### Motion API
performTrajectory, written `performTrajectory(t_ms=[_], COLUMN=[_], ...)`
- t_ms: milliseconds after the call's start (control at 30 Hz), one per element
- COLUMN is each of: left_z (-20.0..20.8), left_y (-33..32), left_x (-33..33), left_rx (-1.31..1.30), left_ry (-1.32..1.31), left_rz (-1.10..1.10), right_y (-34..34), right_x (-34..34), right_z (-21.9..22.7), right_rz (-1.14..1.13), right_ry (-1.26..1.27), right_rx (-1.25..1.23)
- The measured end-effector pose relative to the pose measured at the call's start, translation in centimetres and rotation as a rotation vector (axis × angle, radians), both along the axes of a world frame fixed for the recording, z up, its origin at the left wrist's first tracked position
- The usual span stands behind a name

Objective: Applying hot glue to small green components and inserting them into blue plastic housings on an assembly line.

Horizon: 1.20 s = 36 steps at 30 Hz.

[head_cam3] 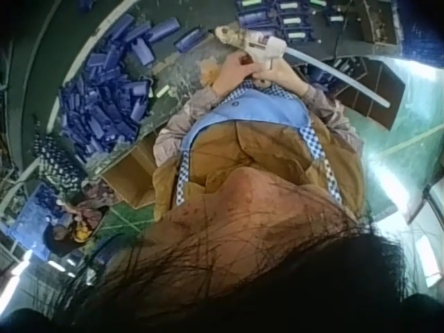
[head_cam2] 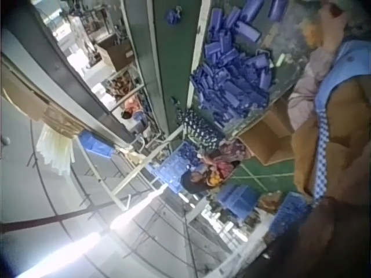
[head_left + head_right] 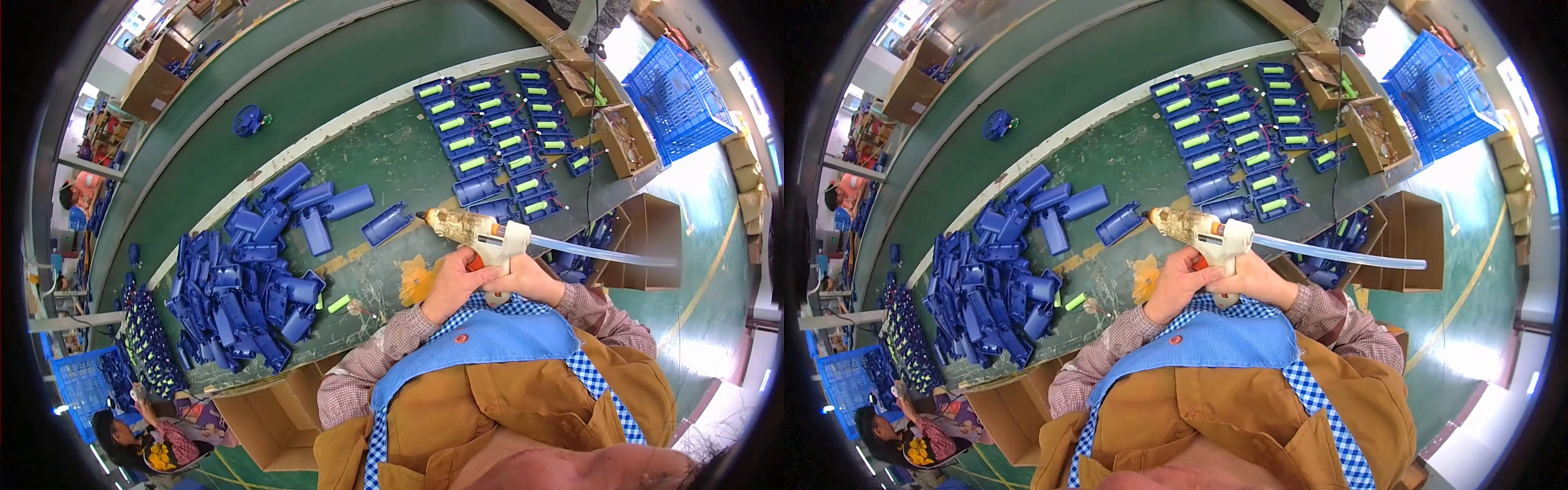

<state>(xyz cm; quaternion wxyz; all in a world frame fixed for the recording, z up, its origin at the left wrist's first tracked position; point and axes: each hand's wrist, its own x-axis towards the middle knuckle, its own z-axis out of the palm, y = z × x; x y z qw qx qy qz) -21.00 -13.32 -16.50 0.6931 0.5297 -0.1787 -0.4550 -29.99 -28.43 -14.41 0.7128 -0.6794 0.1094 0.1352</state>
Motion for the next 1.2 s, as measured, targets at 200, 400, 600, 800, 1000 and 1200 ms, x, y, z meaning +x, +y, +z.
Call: performTrajectory(t_ms=[200, 400, 600, 800, 1000, 1200], left_z=[-0.6, -1.3, -1.1, -1.0, -1.1, -1.2], left_y=[-0.9, -0.4, -0.4, -0.3, -0.3, -0.3], left_x=[0.5, 1.1, 1.2, 1.3, 1.5, 1.6], left_rx=[0.065, 0.088, 0.064, 0.066, 0.059, 0.065], left_ry=[-0.205, -0.191, -0.195, -0.197, -0.183, -0.197], left_rz=[-0.062, 0.004, 0.034, 0.036, 0.042, 0.037], right_y=[-1.0, -3.9, -4.7, -5.1, -5.7, -5.7], right_x=[-1.2, 0.0, 0.7, 1.9, 2.4, 2.3], right_z=[-1.5, 1.0, 0.2, -0.3, -1.4, -1.4], right_rz=[-0.4, -0.574, -0.551, -0.522, -0.512, -0.496], right_ry=[-0.122, -0.181, -0.158, -0.16, -0.145, -0.125], right_rx=[0.333, 0.057, -0.016, -0.155, -0.207, -0.25])
